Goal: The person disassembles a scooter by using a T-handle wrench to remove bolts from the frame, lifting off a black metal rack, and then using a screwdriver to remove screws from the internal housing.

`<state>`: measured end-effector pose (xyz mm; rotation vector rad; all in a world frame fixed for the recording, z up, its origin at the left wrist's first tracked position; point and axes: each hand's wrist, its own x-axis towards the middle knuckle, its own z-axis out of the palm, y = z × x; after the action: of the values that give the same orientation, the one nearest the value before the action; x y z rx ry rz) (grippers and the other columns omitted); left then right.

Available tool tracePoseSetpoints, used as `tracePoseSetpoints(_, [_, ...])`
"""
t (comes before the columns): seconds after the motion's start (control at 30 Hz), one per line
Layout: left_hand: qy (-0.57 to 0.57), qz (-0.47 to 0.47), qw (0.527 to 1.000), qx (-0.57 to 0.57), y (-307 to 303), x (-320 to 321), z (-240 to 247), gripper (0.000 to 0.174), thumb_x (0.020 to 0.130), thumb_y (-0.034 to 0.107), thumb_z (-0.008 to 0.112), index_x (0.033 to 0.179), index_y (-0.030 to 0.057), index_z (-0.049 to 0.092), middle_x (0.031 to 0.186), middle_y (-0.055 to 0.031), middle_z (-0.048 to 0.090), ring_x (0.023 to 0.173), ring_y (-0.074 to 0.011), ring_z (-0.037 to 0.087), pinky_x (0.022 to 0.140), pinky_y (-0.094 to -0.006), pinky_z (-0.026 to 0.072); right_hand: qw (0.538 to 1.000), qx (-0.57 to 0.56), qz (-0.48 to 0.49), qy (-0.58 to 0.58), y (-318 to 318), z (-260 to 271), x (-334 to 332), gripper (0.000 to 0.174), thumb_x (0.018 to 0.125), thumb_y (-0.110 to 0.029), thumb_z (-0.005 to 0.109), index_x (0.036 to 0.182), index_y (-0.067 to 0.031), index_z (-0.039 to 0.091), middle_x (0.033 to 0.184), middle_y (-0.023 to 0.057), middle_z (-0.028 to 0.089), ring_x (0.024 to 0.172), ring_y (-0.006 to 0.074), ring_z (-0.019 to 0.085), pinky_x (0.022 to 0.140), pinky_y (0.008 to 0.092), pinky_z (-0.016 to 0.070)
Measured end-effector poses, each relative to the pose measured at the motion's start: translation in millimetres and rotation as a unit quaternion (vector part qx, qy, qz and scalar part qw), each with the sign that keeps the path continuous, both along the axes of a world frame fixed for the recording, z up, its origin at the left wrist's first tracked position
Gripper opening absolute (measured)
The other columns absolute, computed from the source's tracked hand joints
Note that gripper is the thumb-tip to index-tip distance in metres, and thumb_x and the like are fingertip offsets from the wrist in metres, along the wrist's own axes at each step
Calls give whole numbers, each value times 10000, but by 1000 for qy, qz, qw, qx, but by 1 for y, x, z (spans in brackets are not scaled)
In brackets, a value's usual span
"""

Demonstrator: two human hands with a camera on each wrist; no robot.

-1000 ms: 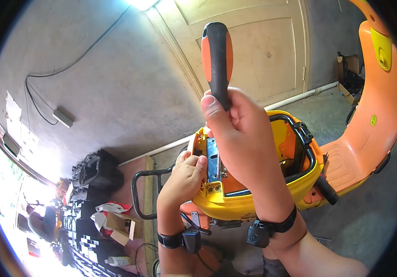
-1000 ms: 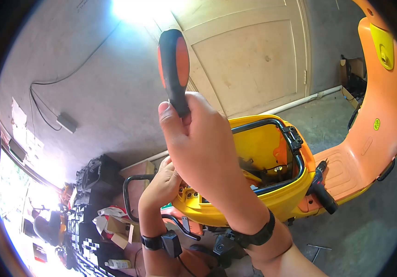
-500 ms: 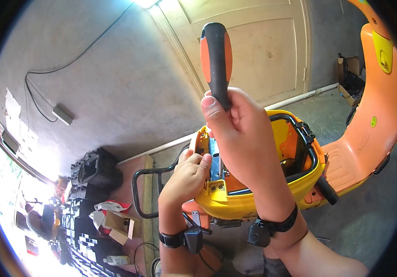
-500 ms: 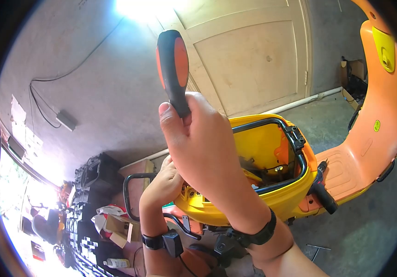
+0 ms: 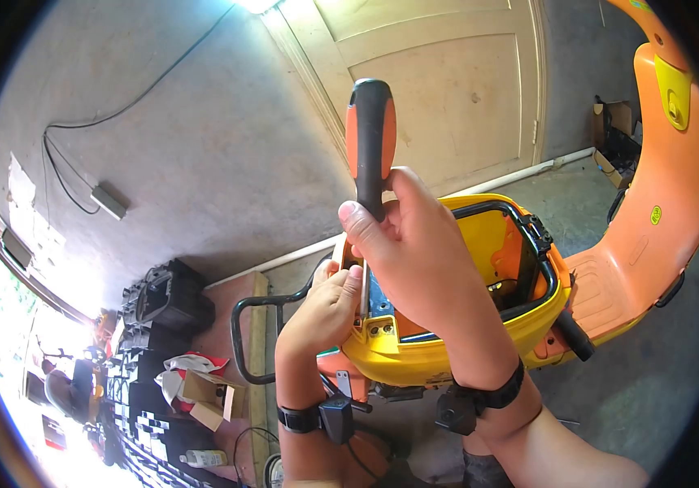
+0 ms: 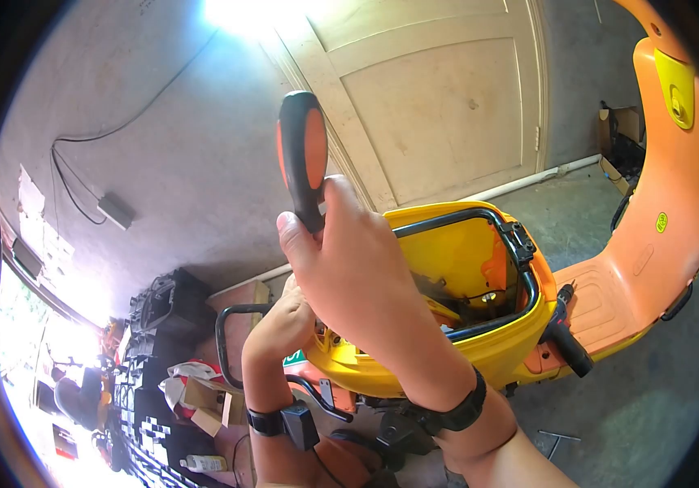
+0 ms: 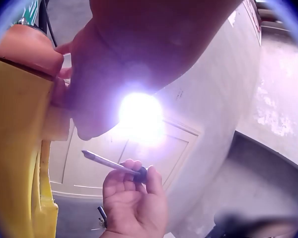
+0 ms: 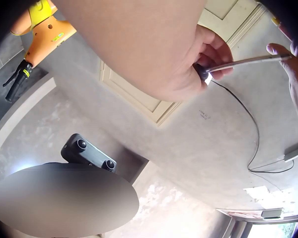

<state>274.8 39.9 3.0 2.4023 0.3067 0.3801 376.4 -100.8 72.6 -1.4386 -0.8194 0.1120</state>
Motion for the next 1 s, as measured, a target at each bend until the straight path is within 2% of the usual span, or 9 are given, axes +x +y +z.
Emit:
tracePoseSetpoints(0.03, [-28,-2,1000,-9,1,0,-3,452,1033,317,314,877,-6,589,972,-213,558,1063,-368,422,998,-444,312,1000,-3,14,18,-1,2,-1,282,910,-228,611,1029,8,513,728,73,637,662,125,619,627,268,471])
tracePoseSetpoints(0.17, [14,19,996,-90,-3,1,2,470,1036,329,300,891,0,604,1039,-213,551,1094,-361,407,1010,-442,303,999,-34,-16,-9,-7,9,-1,289,884,-233,630,1004,12,535,730,78,636,680,162,651,639,287,490])
tracePoseSetpoints(0.23, [37,27,985,-165,-2,-1,5,560,1034,415,274,840,13,612,1005,-170,562,1053,-289,389,989,-408,323,998,-53,-25,-23,-6,6,0,291,870,-230,637,998,15,547,749,90,640,691,178,663,642,295,496])
tracePoseSetpoints(0.27, [25,6,992,-127,-1,-1,6,576,1032,428,272,821,15,612,1021,-160,557,1041,-275,384,975,-394,337,996,-56,-37,-63,-2,1,3,289,860,-225,640,994,18,559,775,100,644,696,186,669,639,300,500])
tracePoseSetpoints(0.33, [59,10,986,-157,2,-3,9,604,1028,448,268,789,13,612,1064,-148,548,1037,-260,386,954,-369,360,994,-56,-33,-91,0,-3,3,289,847,-216,641,989,27,576,824,118,646,700,192,677,632,305,505])
tracePoseSetpoints(0.5, [103,1,973,-206,17,-7,-1,560,1029,404,281,880,-24,610,1117,-179,468,1060,-292,430,931,-375,415,995,-45,68,-56,2,-1,-5,298,849,-217,656,970,46,584,861,126,633,706,196,676,633,299,509])
tracePoseSetpoints(0.63, [83,-1,975,-207,18,-7,-6,445,1010,290,300,926,-28,599,1153,-206,422,1033,-308,448,928,-379,424,993,-28,48,-100,6,-2,-10,306,856,-231,666,980,38,590,866,130,631,743,215,666,654,310,512])
tracePoseSetpoints(0.77, [55,-68,989,-122,20,-7,-1,362,956,198,333,1138,3,577,1301,-227,423,1184,-358,397,1075,-403,277,992,-2,41,-119,9,-2,-14,324,858,-244,668,1000,37,592,884,143,614,733,230,655,656,322,510])
tracePoseSetpoints(1.0, [55,-86,988,-116,19,-8,1,362,956,201,337,1143,3,575,1303,-226,424,1187,-358,395,1075,-402,276,988,5,58,-142,16,-7,-21,320,857,-222,670,1011,47,591,885,164,587,722,256,633,662,330,508])
